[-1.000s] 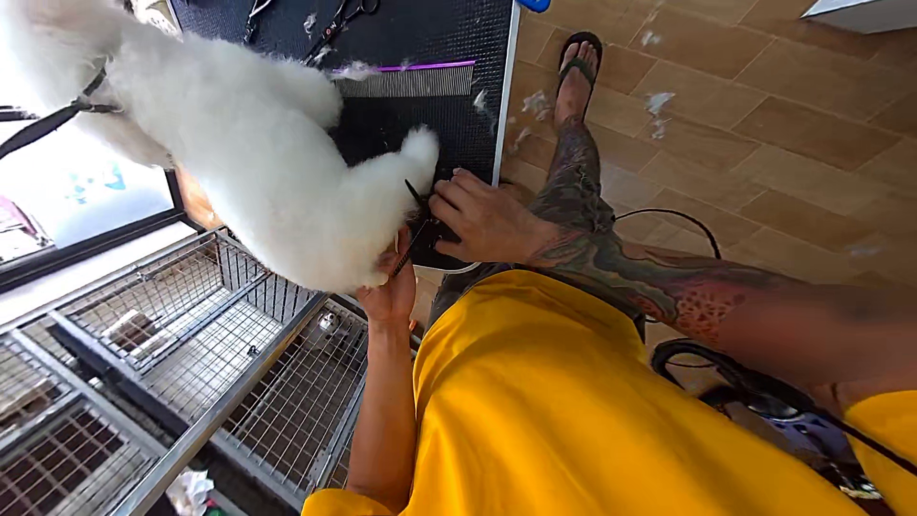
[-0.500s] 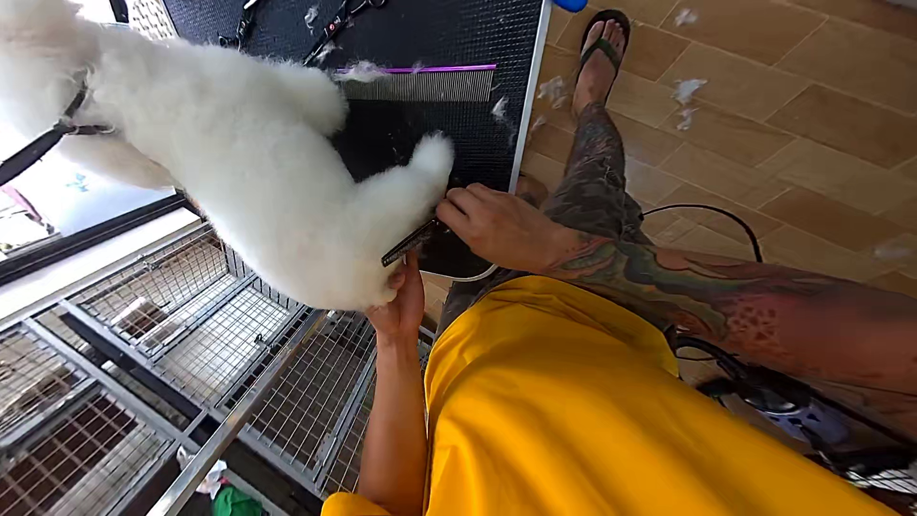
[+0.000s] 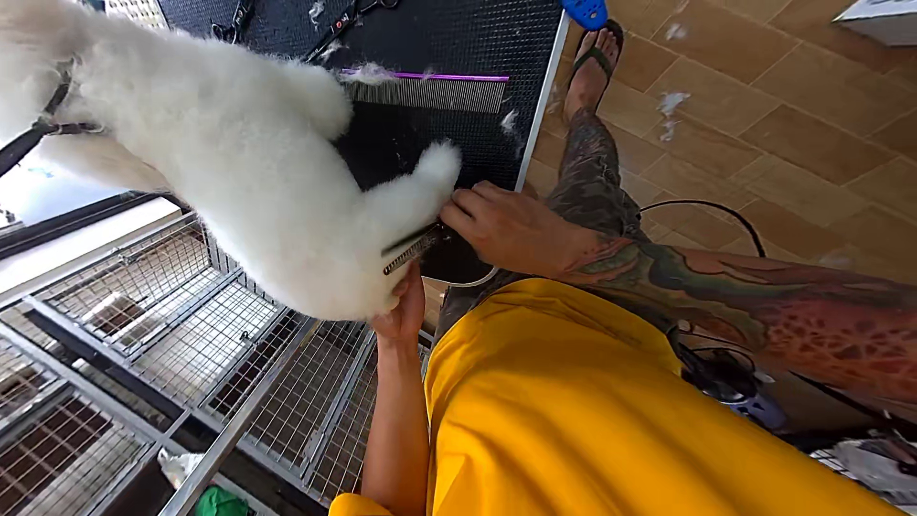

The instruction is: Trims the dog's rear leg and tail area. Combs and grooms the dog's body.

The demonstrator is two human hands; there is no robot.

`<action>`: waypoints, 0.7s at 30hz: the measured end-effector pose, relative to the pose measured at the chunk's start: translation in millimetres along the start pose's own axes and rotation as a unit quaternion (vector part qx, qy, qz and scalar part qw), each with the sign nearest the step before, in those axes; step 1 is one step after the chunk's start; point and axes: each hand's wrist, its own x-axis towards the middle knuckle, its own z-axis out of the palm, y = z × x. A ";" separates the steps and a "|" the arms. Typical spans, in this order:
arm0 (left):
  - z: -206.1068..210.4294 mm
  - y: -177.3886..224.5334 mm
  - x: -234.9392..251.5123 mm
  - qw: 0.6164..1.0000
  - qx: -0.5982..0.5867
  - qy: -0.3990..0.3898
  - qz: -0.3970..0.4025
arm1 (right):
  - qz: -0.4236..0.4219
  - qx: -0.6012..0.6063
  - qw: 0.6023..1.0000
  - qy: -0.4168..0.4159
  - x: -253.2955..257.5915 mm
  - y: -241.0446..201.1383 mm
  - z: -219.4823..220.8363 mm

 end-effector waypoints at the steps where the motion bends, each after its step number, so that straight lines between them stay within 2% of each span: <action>1: -0.5 0.2 0.0 1.000 -0.003 0.004 0.001 | 0.003 -0.004 1.000 -0.001 -1.3 1.0 -0.9; 6: 0.2 -0.4 1.5 1.000 0.007 0.004 0.007 | 0.010 0.006 1.000 -0.029 0.8 7.4 -9.1; 11: 0.0 -1.1 2.3 0.999 -0.012 0.040 0.008 | 0.005 -0.016 0.998 -0.055 3.9 14.1 -20.8; 21: -2.8 -1.5 1.4 0.998 -0.030 0.055 0.007 | -0.016 -0.022 0.989 -0.144 19.0 24.2 -45.5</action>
